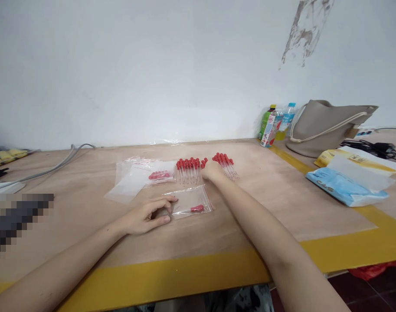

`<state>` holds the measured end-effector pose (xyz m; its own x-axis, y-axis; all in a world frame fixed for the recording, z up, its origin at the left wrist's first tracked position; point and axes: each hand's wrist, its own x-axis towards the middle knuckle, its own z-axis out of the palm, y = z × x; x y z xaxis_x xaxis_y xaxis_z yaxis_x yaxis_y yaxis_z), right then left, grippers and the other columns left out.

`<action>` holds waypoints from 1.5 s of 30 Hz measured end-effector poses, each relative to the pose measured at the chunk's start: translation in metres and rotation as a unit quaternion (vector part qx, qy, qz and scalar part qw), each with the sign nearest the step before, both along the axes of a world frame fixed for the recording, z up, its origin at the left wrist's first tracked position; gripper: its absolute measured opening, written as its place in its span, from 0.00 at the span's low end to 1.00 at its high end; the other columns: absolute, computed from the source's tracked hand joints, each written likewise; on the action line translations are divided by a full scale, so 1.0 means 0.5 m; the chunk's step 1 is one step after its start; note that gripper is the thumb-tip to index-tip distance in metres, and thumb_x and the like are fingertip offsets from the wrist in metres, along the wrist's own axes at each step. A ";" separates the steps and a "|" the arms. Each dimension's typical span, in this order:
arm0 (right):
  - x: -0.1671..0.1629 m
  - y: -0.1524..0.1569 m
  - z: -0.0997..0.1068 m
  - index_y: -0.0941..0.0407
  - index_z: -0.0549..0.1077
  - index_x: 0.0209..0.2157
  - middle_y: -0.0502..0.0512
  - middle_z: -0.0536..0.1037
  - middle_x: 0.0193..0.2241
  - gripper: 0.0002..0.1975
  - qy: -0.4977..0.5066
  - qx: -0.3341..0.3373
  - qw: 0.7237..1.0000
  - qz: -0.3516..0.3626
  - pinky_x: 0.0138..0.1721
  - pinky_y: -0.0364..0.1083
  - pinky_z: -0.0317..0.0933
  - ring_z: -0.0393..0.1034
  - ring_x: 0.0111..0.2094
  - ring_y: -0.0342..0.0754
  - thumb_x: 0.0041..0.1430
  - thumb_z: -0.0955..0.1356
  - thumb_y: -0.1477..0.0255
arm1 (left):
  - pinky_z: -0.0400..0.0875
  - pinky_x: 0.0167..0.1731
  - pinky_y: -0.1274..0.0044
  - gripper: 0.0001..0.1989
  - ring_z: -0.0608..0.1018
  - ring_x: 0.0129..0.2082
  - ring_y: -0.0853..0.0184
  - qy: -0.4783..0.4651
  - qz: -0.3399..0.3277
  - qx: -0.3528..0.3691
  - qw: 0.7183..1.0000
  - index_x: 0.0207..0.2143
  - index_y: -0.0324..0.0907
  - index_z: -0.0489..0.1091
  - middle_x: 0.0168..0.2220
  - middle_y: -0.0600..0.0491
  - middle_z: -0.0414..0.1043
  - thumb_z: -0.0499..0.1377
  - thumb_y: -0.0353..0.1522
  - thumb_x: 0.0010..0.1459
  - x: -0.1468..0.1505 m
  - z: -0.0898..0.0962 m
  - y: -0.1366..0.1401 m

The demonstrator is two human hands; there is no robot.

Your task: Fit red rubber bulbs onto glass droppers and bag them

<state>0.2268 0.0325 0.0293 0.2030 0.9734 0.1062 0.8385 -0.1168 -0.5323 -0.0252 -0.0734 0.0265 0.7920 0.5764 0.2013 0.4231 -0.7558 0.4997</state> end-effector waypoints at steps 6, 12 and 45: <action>0.048 -0.052 0.003 0.57 0.68 0.23 0.51 0.66 0.14 0.13 0.128 0.021 0.989 0.065 0.21 0.42 0.57 0.64 0.20 0.43 0.52 0.62 0.63 | 0.64 0.45 0.72 0.09 0.67 0.50 0.63 0.000 0.013 0.003 1.000 0.35 0.42 0.65 0.50 0.48 0.64 0.50 0.36 0.59 0.002 -0.002 -0.002; 0.071 -0.149 -0.032 0.56 0.54 0.48 0.42 0.65 0.20 0.30 0.397 0.104 0.905 0.115 0.16 0.39 0.54 0.59 0.16 0.38 0.44 0.68 0.64 | 0.61 0.50 0.71 0.12 0.67 0.51 0.64 0.012 0.007 0.031 0.999 0.43 0.45 0.67 0.52 0.50 0.63 0.50 0.35 0.59 0.006 -0.004 -0.002; 0.091 -0.179 -0.055 0.58 0.72 0.34 0.48 0.70 0.22 0.19 0.322 -0.038 0.906 0.272 0.25 0.41 0.56 0.61 0.22 0.39 0.41 0.71 0.62 | 0.58 0.54 0.65 0.23 0.62 0.56 0.61 0.014 0.024 0.039 0.999 0.57 0.47 0.54 0.56 0.51 0.58 0.51 0.36 0.59 0.004 -0.007 -0.003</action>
<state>0.2724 -0.0569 0.0017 -0.3129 0.9475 0.0654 0.3019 0.1645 -0.9390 -0.0232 -0.0747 0.0231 0.7698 0.5967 0.2264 0.4720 -0.7711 0.4273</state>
